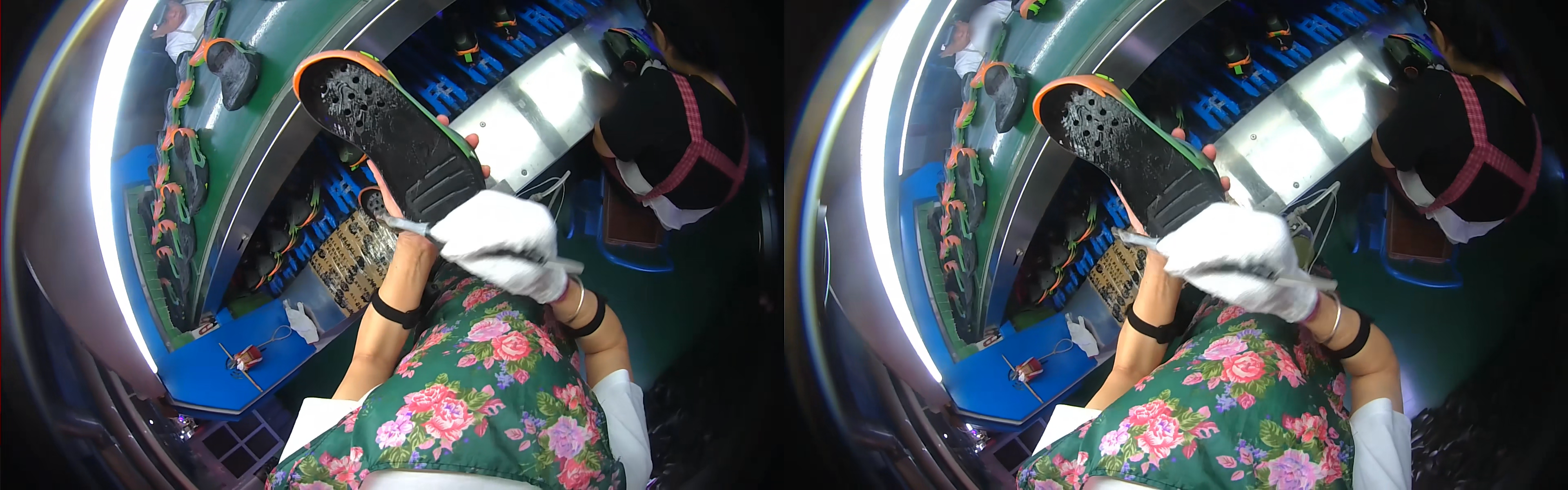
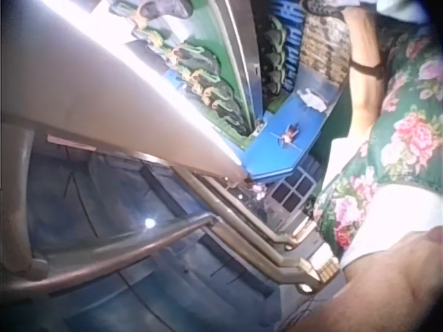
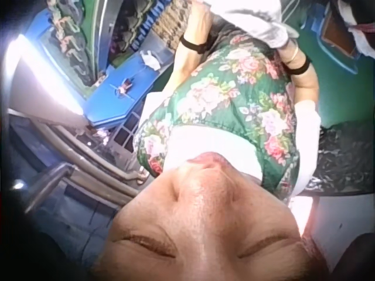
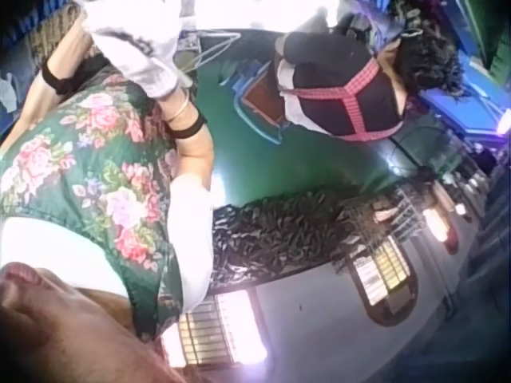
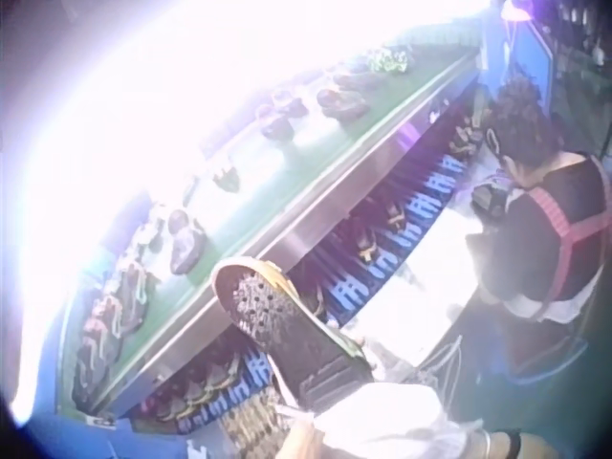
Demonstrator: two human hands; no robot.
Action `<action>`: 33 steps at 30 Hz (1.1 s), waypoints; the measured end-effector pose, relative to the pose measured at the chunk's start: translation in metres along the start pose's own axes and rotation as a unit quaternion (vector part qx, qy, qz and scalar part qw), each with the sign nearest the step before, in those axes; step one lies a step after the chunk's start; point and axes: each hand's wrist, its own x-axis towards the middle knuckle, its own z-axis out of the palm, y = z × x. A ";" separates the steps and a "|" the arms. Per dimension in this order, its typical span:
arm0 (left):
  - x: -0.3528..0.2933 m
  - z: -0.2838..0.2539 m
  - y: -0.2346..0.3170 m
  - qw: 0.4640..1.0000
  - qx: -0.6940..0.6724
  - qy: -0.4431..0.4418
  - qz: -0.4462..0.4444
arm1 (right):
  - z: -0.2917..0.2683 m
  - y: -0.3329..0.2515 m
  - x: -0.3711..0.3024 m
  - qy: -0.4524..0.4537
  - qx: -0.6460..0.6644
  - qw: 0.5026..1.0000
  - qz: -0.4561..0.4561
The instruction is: Apply adhesive to the edges and surfaces of shoe soles using a brush.
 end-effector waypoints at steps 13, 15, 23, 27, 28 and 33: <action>0.015 0.009 0.011 0.999 0.050 0.006 0.008 | -0.016 0.007 0.003 -0.018 -0.107 0.990 -0.087; 0.016 0.013 0.005 0.998 0.032 0.027 0.056 | -0.008 0.007 0.001 -0.044 -0.132 0.983 -0.123; 0.016 0.004 0.025 0.996 0.089 -0.002 -0.005 | -0.018 0.012 0.008 -0.094 -0.117 0.983 -0.105; 0.008 0.004 0.032 0.997 0.054 -0.022 -0.042 | -0.015 0.006 0.007 -0.108 -0.018 0.993 -0.043; 0.007 0.003 0.033 0.998 0.051 -0.020 -0.037 | -0.019 0.008 0.010 -0.101 0.051 0.994 0.005; 0.007 0.000 0.045 0.995 0.037 0.015 -0.095 | -0.012 0.007 0.008 -0.159 -0.132 0.971 -0.122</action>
